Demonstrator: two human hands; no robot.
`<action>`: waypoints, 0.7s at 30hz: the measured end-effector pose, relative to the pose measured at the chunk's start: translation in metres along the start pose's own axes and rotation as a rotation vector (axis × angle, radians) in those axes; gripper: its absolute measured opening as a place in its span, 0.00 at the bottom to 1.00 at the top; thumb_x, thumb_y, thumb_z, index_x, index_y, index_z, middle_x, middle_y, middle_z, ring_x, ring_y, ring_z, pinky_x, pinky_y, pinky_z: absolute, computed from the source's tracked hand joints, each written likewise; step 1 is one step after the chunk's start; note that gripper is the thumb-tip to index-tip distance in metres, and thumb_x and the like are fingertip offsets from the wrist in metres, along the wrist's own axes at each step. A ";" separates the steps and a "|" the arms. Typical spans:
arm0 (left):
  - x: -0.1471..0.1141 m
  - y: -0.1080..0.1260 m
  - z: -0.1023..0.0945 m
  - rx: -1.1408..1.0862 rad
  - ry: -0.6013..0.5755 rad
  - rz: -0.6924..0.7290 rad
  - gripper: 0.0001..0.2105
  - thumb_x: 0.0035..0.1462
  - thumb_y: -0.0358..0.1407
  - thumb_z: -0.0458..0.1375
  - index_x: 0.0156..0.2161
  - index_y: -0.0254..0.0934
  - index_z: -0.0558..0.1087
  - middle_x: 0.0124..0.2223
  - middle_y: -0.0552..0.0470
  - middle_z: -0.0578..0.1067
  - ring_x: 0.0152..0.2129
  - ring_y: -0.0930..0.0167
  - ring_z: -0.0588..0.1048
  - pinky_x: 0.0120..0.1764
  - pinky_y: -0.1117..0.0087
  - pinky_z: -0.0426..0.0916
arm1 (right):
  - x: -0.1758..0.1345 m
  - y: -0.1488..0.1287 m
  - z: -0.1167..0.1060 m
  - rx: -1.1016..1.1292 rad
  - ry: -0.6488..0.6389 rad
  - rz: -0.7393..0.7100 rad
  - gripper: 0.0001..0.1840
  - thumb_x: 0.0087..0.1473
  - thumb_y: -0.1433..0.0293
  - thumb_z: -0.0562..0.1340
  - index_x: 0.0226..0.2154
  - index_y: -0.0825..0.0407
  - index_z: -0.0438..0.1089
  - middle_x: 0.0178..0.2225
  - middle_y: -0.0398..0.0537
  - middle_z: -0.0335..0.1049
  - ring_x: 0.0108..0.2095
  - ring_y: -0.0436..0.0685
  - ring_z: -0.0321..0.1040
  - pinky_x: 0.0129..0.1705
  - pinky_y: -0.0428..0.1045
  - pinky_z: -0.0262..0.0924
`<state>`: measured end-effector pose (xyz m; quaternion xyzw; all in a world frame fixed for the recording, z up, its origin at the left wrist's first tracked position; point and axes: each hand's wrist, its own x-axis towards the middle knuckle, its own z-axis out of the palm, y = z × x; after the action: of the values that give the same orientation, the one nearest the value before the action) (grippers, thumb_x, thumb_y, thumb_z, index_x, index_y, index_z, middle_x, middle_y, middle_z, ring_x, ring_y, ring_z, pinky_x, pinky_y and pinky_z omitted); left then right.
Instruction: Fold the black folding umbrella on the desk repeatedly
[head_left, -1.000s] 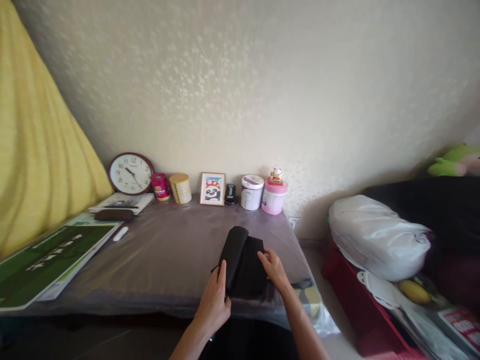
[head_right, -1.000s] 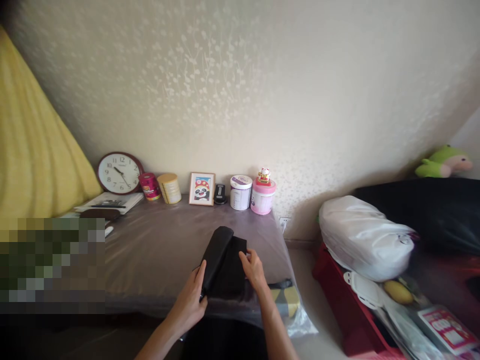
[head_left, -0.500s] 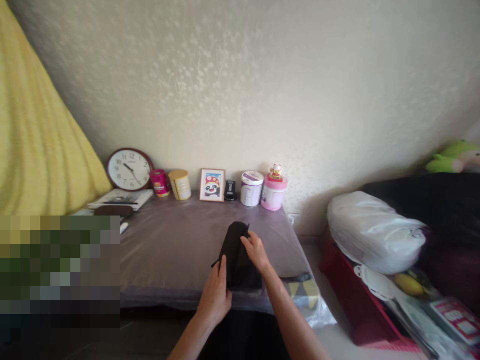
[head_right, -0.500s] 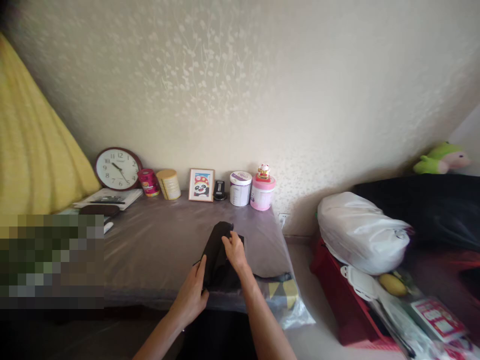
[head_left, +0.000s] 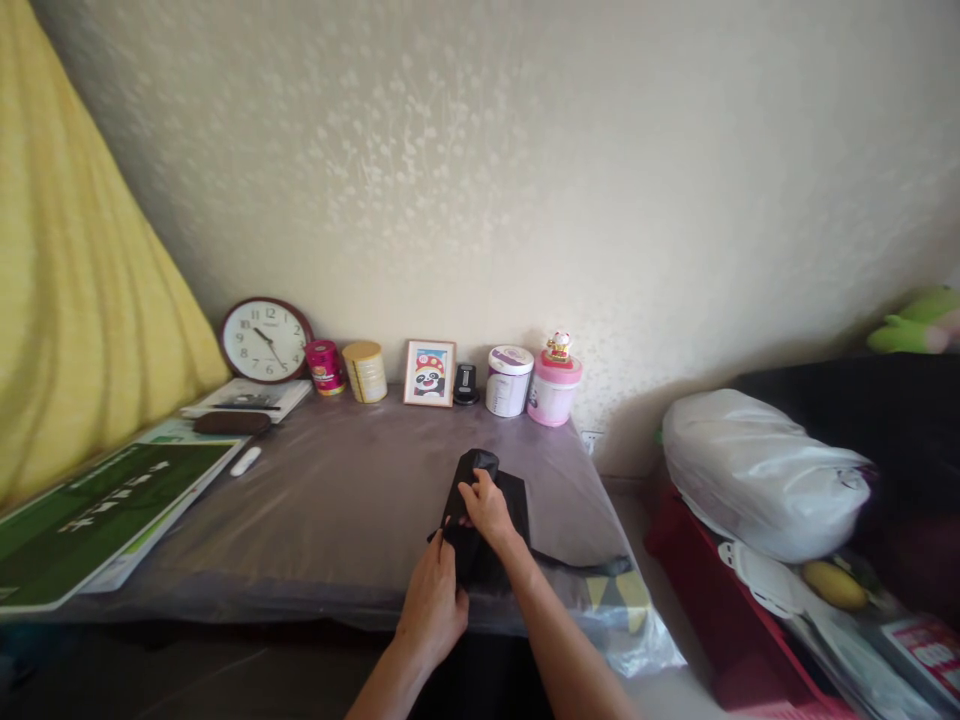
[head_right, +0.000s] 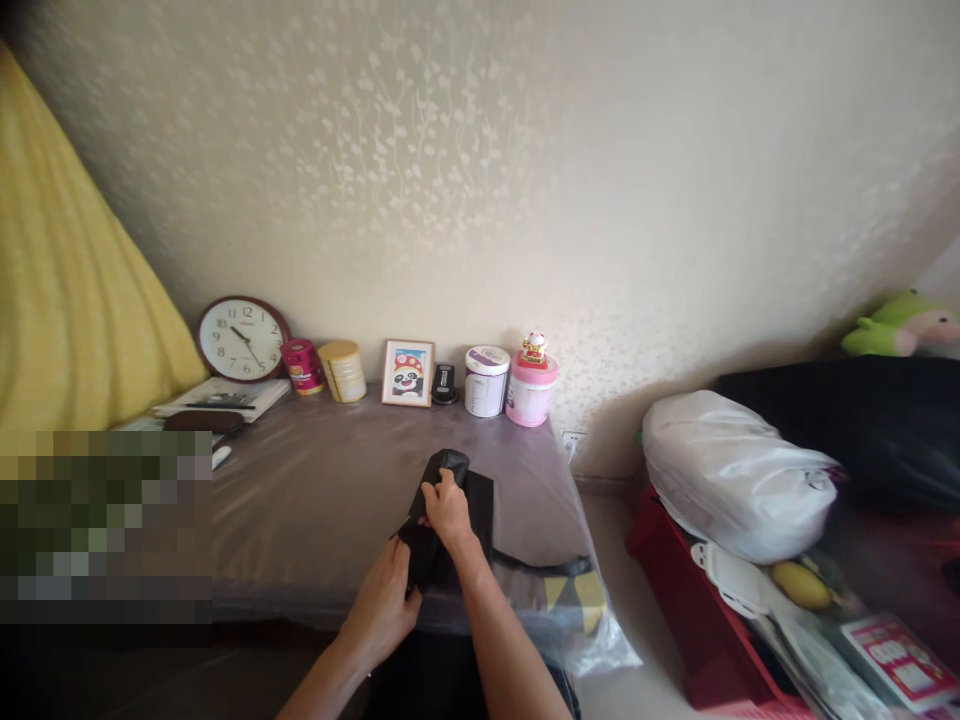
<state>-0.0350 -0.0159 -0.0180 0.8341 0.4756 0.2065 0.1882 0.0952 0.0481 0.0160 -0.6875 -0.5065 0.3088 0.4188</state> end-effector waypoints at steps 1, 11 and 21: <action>0.000 -0.001 0.001 -0.003 0.011 0.004 0.34 0.44 0.24 0.48 0.59 0.28 0.47 0.60 0.37 0.57 0.58 0.62 0.56 0.58 0.60 0.54 | -0.001 0.000 0.000 -0.009 -0.002 -0.012 0.19 0.55 0.69 0.54 0.49 0.57 0.58 0.23 0.42 0.70 0.15 0.47 0.64 0.19 0.42 0.59; -0.011 0.002 -0.019 -0.050 0.022 0.019 0.39 0.52 0.29 0.48 0.63 0.37 0.28 0.55 0.41 0.64 0.51 0.64 0.66 0.49 0.63 0.64 | -0.008 -0.008 -0.002 0.016 -0.097 -0.164 0.10 0.57 0.67 0.50 0.34 0.51 0.65 0.26 0.42 0.75 0.18 0.45 0.66 0.24 0.41 0.59; -0.005 -0.003 -0.017 0.306 0.263 0.086 0.27 0.52 0.41 0.53 0.57 0.36 0.58 0.62 0.35 0.50 0.57 0.52 0.57 0.52 0.52 0.60 | -0.014 -0.009 -0.003 -0.028 -0.103 -0.201 0.10 0.58 0.67 0.50 0.31 0.50 0.65 0.28 0.40 0.75 0.18 0.46 0.68 0.27 0.41 0.59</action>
<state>-0.0484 -0.0164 -0.0058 0.8384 0.4858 0.2470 -0.0137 0.0895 0.0357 0.0255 -0.6222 -0.5980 0.2933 0.4115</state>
